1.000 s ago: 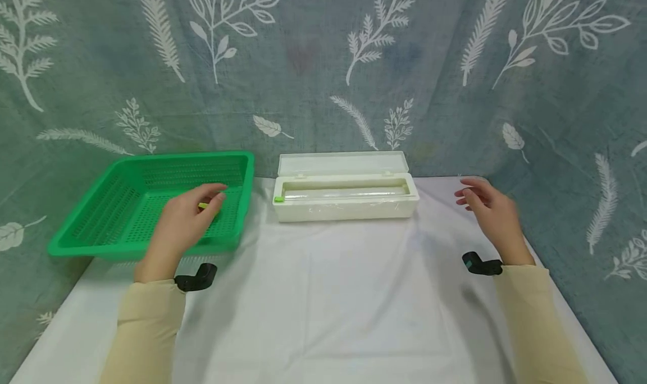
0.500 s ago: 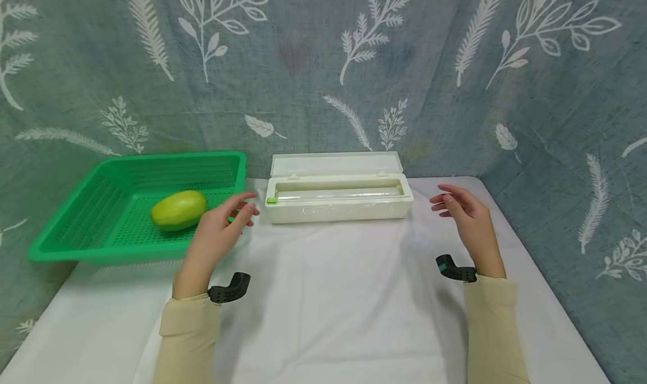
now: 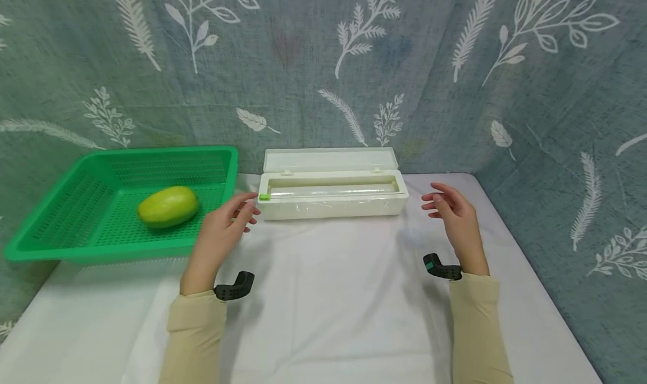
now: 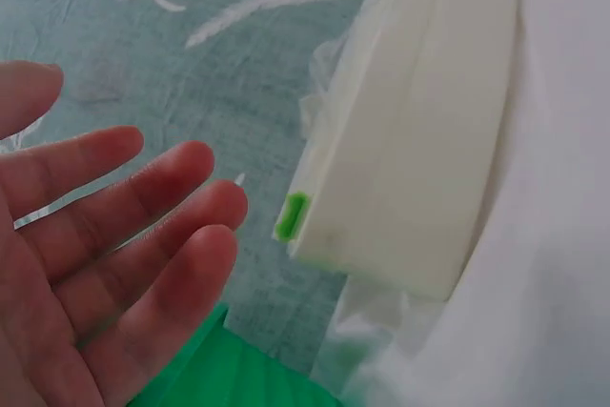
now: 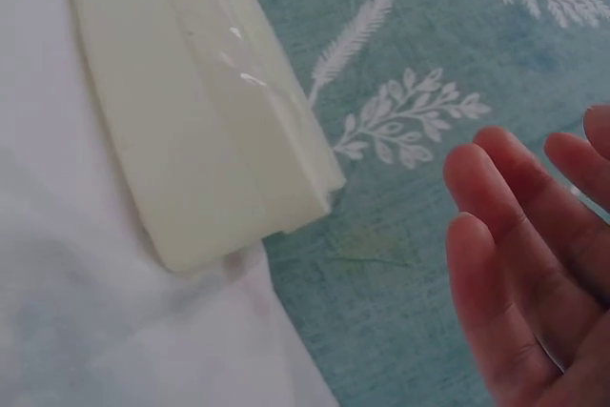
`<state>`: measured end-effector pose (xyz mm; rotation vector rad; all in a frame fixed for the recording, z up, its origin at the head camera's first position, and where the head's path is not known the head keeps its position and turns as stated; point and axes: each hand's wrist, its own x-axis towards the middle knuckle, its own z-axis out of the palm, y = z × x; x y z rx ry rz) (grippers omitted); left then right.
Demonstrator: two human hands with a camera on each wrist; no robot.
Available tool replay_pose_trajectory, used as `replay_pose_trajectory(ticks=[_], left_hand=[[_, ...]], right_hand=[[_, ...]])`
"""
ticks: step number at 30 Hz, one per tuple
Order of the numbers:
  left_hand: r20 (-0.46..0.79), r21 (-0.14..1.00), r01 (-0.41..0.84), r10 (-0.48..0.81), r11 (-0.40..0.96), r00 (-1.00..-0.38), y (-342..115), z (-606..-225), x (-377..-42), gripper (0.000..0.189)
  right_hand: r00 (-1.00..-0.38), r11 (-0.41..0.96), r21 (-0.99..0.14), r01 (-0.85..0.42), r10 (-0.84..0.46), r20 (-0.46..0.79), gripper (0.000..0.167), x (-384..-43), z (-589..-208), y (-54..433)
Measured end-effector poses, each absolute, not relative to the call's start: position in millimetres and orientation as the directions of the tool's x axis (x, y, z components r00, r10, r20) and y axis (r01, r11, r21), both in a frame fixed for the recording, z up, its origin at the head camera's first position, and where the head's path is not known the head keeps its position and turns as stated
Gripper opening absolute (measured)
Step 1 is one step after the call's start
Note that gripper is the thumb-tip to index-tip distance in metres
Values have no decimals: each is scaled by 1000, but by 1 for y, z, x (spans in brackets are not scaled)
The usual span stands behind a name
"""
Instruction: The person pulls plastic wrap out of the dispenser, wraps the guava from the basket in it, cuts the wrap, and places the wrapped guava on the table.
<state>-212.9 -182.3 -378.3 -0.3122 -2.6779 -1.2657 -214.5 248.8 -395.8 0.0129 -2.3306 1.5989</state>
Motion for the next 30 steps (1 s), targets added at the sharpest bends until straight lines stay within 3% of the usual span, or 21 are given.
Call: replay_pose_trajectory(ticks=[7, 13, 17, 22, 30], left_hand=[[258, 697, 271, 121, 664, -959, -170, -381, -214, 43], [286, 692, 296, 126, 659, -950, -161, -389, -218, 37], [295, 706, 288, 101, 647, -950, -157, -395, -220, 33], [247, 748, 226, 54, 624, -968, -155, -401, -223, 36], [116, 863, 88, -26, 497, -993, -153, -407, -234, 41]], right_hand=[[-955, 372, -921, -115, 212, 205, 40, -229, -418, 245], [-950, 351, -932, -89, 251, 185, 44, -256, -464, 260], [-961, 238, -967, -96, 232, 153, 42, -266, -482, 262], [-975, 89, -991, -95, 194, 111, 42, -265, -483, 252], [-969, 127, -991, -45, 236, 74, 49, -274, -496, 239]])
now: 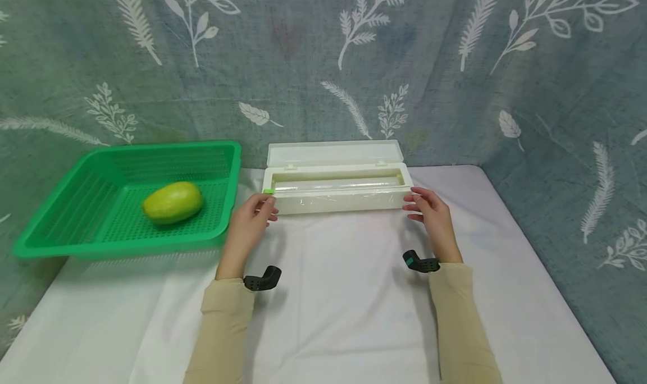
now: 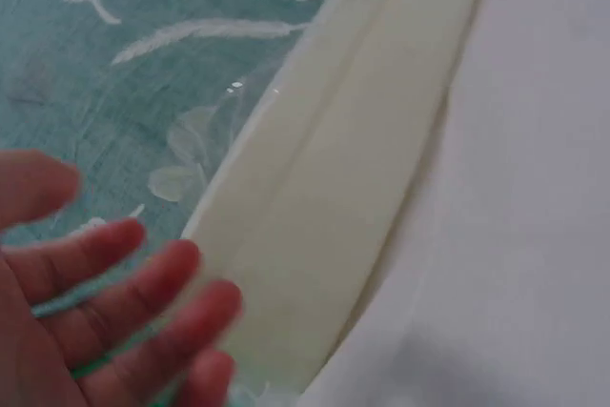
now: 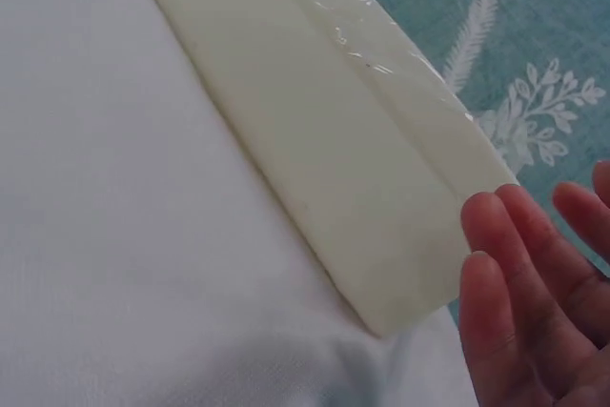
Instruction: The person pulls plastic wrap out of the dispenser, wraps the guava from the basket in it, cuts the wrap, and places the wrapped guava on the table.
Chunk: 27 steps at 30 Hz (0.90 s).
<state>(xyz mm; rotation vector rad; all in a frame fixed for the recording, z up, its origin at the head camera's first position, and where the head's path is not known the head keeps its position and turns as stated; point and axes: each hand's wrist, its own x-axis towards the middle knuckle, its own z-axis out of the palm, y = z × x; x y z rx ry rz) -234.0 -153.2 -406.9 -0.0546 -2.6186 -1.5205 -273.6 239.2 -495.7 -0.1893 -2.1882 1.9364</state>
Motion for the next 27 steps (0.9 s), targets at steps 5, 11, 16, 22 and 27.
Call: replay_pose_trajectory(ticks=[5, 11, 16, 22, 27], left_hand=[[-17, 893, -57, -93, 446, -996, -154, -412, -242, 34], [-114, 917, -135, -77, 375, -990, -153, -420, -245, 36], [-170, 953, -177, -47, 245, -984, -162, -454, -259, 50], [-185, 981, -185, -5, 59, -983, -177, -503, -282, 57], [-187, 982, -186, 38, 27, -982, -172, -502, -284, 56]], right_hand=[[-970, 110, -994, -11, 240, 37, 50, -271, -494, 236], [-974, 81, -997, -10, 223, 28, 44, -257, -478, 232], [-976, 38, -999, 37, 217, -28, 47, -252, -473, 231], [-983, -28, -995, 93, 157, -96, 46, -253, -463, 221], [-987, -31, -994, 105, 117, -108, 44, -250, -452, 213]])
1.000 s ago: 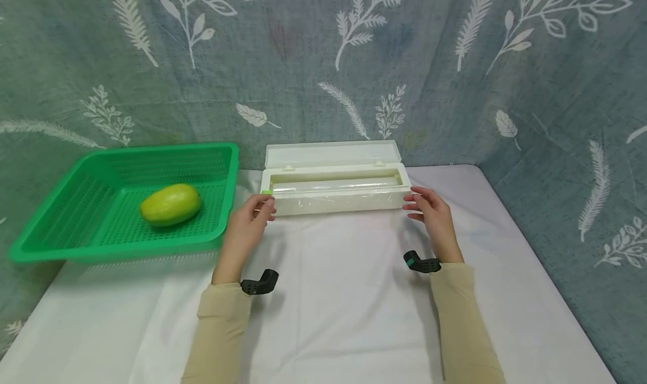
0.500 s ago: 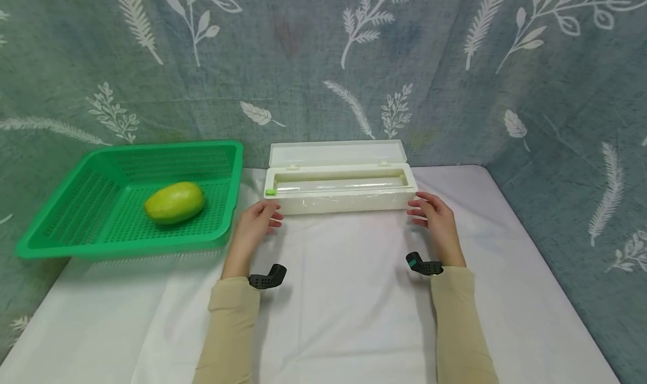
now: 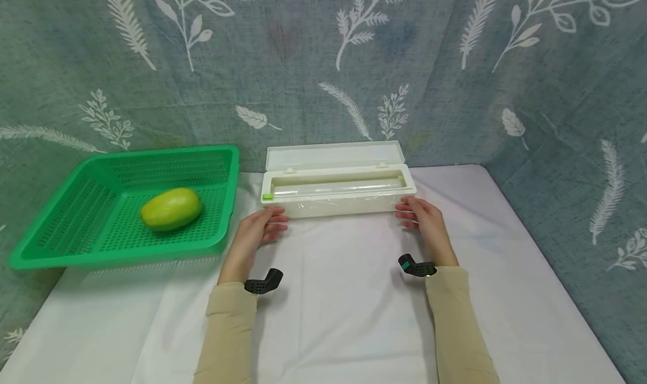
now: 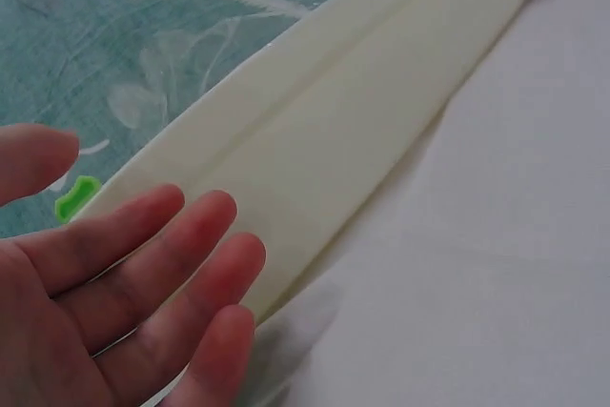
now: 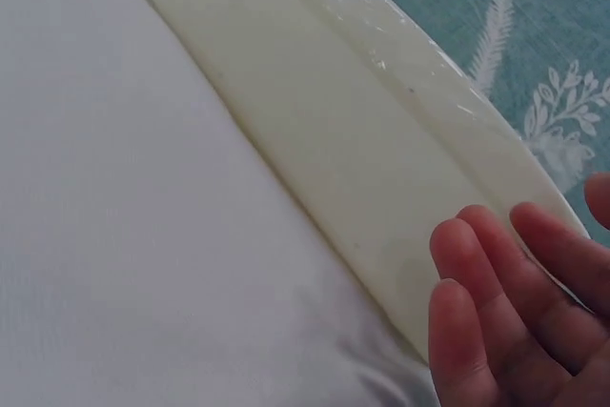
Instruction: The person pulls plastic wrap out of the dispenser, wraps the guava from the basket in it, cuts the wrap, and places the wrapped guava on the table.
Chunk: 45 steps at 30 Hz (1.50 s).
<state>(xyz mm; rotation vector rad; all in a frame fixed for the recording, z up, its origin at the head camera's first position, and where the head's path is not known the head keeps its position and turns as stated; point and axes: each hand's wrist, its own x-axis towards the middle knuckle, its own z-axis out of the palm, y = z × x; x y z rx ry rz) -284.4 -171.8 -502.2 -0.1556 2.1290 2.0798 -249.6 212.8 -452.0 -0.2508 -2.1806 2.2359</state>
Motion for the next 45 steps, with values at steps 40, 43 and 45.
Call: replay_pose_trajectory(ticks=[40, 43, 45], left_hand=[[-135, 990, -135, -14, -37, -991, -140, -496, -291, 55], [-98, 994, -98, -2, -44, -995, -136, -489, -284, 46], [-76, 997, -75, -15, -25, -997, -135, -490, -283, 43]], right_hand=[[-973, -132, -982, 138, 168, -159, 48, -258, -450, 194], [-971, -141, -980, 141, 173, -164, 43, -259, -452, 194], [-971, -144, -981, 133, 177, -158, 39, -259, -454, 194]])
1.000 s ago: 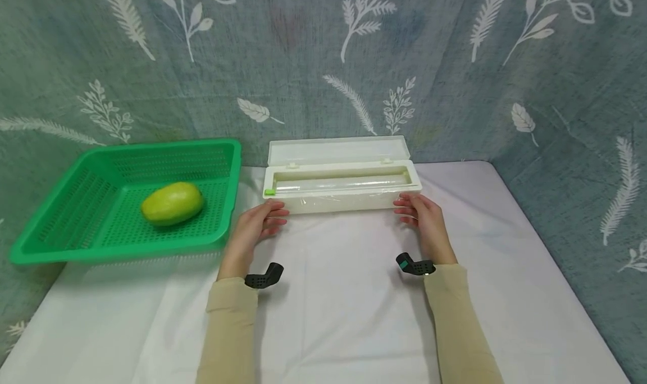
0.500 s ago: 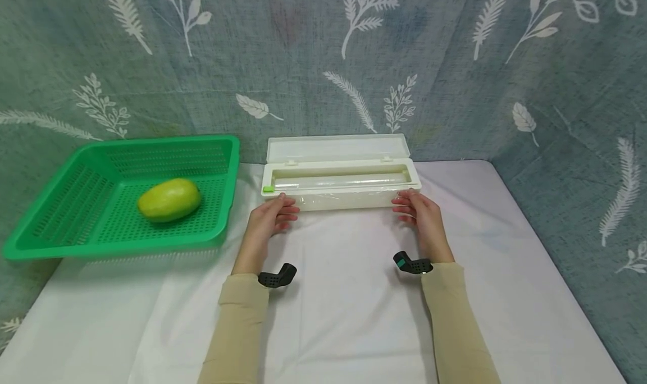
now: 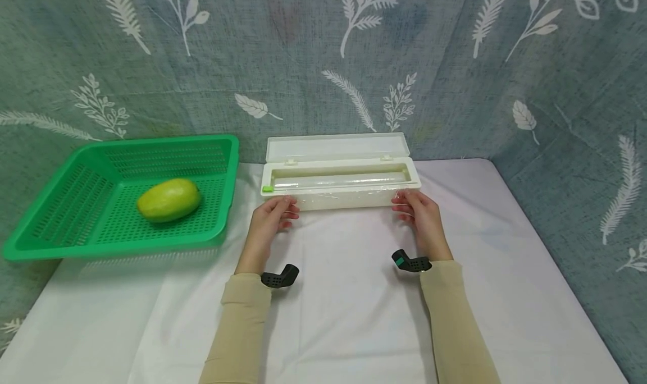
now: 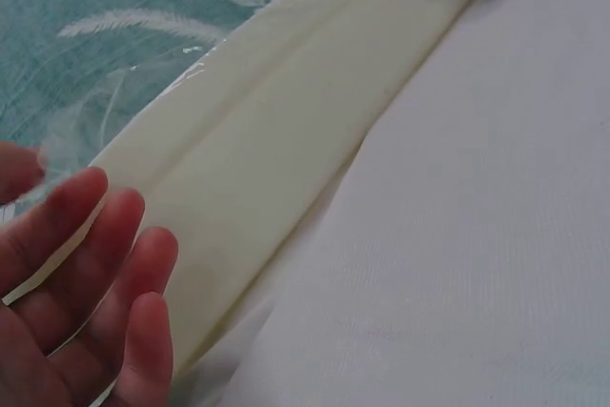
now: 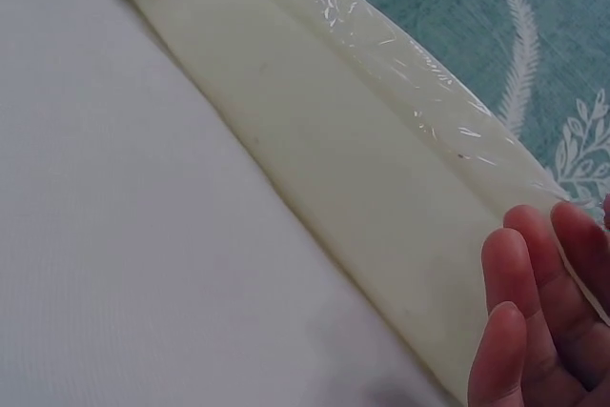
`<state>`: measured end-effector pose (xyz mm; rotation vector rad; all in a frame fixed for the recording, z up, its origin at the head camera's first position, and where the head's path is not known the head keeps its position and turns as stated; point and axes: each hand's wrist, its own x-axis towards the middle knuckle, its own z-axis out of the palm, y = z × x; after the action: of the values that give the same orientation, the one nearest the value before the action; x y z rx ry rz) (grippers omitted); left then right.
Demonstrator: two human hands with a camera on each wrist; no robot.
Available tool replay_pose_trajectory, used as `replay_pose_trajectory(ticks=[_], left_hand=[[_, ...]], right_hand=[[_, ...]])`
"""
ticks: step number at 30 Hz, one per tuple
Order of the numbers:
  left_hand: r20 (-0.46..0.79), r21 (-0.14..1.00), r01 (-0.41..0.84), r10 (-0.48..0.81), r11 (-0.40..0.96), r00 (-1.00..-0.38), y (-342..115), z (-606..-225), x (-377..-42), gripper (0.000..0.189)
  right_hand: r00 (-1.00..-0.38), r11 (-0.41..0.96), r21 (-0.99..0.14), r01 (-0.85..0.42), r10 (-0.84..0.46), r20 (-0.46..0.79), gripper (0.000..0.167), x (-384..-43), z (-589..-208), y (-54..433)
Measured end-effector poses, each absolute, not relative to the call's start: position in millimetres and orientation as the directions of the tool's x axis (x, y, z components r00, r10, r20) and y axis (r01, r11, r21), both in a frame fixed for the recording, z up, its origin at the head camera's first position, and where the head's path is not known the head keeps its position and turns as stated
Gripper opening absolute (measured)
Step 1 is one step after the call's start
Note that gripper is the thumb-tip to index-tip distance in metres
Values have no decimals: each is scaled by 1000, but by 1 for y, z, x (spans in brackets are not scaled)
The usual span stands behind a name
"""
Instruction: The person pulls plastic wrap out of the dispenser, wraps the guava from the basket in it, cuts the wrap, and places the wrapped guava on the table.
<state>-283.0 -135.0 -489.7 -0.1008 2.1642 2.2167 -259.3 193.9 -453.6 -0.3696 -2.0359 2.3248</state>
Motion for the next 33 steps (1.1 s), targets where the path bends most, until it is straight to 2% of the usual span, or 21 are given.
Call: replay_pose_trajectory(ticks=[8, 24, 33], left_hand=[[-66, 997, -68, -111, 19, -992, -135, -503, -292, 45], [-21, 1000, -23, -108, 11, -994, -143, -503, -293, 41], [-52, 999, -51, -97, -9, -994, -147, -500, -288, 44]], right_hand=[[-978, -166, -982, 86, 172, -115, 33, -258, -454, 196], [-981, -168, -984, 50, 176, -80, 30, -259, -448, 197], [-981, -182, -982, 54, 174, -86, 29, -254, -450, 197]])
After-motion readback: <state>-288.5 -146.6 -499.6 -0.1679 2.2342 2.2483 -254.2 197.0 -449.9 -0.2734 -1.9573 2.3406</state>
